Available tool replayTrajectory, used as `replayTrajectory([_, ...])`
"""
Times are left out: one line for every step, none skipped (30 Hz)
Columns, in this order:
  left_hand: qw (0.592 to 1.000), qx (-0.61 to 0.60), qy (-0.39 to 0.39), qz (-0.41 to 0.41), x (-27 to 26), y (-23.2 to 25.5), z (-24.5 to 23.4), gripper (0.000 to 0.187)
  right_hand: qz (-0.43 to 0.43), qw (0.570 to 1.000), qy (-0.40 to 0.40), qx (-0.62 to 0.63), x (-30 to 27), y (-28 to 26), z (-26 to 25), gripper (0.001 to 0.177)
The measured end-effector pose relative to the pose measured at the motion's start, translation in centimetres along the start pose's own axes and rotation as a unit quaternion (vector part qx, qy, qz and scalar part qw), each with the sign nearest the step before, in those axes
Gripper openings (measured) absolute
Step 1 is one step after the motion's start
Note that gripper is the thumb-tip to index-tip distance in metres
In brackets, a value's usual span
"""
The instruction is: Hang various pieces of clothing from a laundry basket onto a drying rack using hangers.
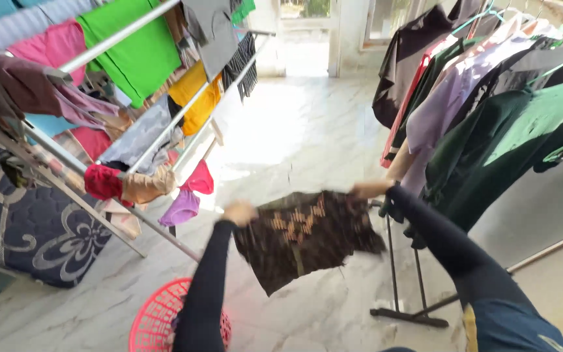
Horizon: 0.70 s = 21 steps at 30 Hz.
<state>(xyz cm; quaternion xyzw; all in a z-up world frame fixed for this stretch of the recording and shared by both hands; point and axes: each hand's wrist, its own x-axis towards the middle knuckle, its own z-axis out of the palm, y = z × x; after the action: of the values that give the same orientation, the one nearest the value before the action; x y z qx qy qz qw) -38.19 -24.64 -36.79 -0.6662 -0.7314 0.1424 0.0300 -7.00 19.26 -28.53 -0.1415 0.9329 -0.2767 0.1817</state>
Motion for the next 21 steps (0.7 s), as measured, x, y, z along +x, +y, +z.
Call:
replayTrajectory([1.0,-0.007,-0.004,0.002,-2.3,4.0,-5.7,0.024,0.002,1.0,-0.006,0.006,-1.3,-2.4,-2.4,0.029])
replayTrajectory([0.982,-0.061,0.088,-0.157,-3.1,3.4,-12.8,0.024,0.018,0.999,0.034,0.024,-2.1,-4.9,-5.4,0.035])
replayTrajectory([0.927,-0.111,0.177,-0.311,-2.7,0.9,-21.7,0.029,0.035,0.996,0.074,0.041,-3.0,-7.3,-8.5,0.042])
replayTrajectory([0.927,-0.112,0.177,-0.311,-2.6,0.6,-24.3,0.029,0.035,0.996,0.073,0.041,-3.7,-8.3,-9.4,0.042])
replayTrajectory([0.913,-0.096,0.237,-0.316,-2.4,0.3,-26.8,0.024,0.054,0.992,0.105,0.041,-4.4,-9.3,-10.4,0.043])
replayTrajectory([0.897,-0.082,0.292,-0.321,-2.5,0.5,-28.9,0.021,0.073,0.987,0.133,0.045,-5.1,-10.3,-10.8,0.045])
replayTrajectory([0.898,-0.085,0.288,-0.322,-1.7,0.5,-28.5,0.021,0.074,0.988,0.129,0.048,-4.9,-7.9,-9.9,0.045])
replayTrajectory([0.871,-0.095,0.332,-0.35,-0.8,-0.1,-28.5,0.02,0.007,0.986,0.165,0.037,-4.5,-5.5,-9.4,0.045])
replayTrajectory([0.84,-0.105,0.375,-0.378,0.0,-0.6,-28.6,0.02,-0.06,0.978,0.198,0.026,-4.1,-3.2,-9.0,0.046])
replayTrajectory([0.84,-0.103,0.377,-0.377,0.6,0.5,-30.1,0.02,-0.061,0.978,0.2,0.023,-4.0,-5.3,-9.4,0.046])
replayTrajectory([0.783,0.035,0.499,-0.37,1.3,1.5,-31.6,0.025,-0.013,0.954,0.286,0.088,-3.9,-7.4,-9.7,0.045])
replayTrajectory([0.7,0.17,0.598,-0.352,1.7,3.0,-32.5,0.033,0.036,0.918,0.364,0.157,-3.8,-9.5,-9.3,0.046])
replayTrajectory([0.702,0.169,0.596,-0.351,2.1,4.3,-32.7,0.033,0.037,0.917,0.363,0.159,-3.3,-9.7,-9.3,0.046])
replayTrajectory([0.719,0.085,0.606,-0.33,2.9,5.4,-33.1,0.032,-0.014,0.875,0.372,0.309,-2.9,-9.8,-9.7,0.045])
replayTrajectory([0.73,0.001,0.612,-0.305,3.6,6.5,-33.6,0.031,-0.065,0.809,0.371,0.45,-2.6,-9.9,-10.1,0.045])
replayTrajectory([0.73,0.0,0.612,-0.305,4.8,7.9,-34.0,0.031,-0.064,0.809,0.371,0.45,-2.4,-9.7,-10.1,0.045])
replayTrajectory([0.752,-0.13,0.559,-0.324,5.9,9.2,-34.4,0.03,-0.062,0.78,0.401,0.476,-2.3,-9.5,-10.1,0.042])
replayTrajectory([0.759,-0.258,0.495,-0.336,7.1,10.5,-34.8,0.037,-0.061,0.75,0.429,0.5,-2.1,-9.3,-10.1,0.04])
replayTrajectory([0.758,-0.259,0.495,-0.336,8.6,11.2,-35.2,0.037,-0.059,0.75,0.429,0.5,-1.7,-9.8,-9.9,0.04])
replayTrajectory([0.736,-0.35,0.515,-0.267,10.1,12.0,-35.5,0.039,-0.06,0.736,0.441,0.51,-1.3,-10.2,-9.7,0.038])
replayTrajectory([0.703,-0.435,0.528,-0.194,11.6,12.9,-35.8,0.04,-0.061,0.722,0.453,0.519,-1.0,-10.5,-9.5,0.036])
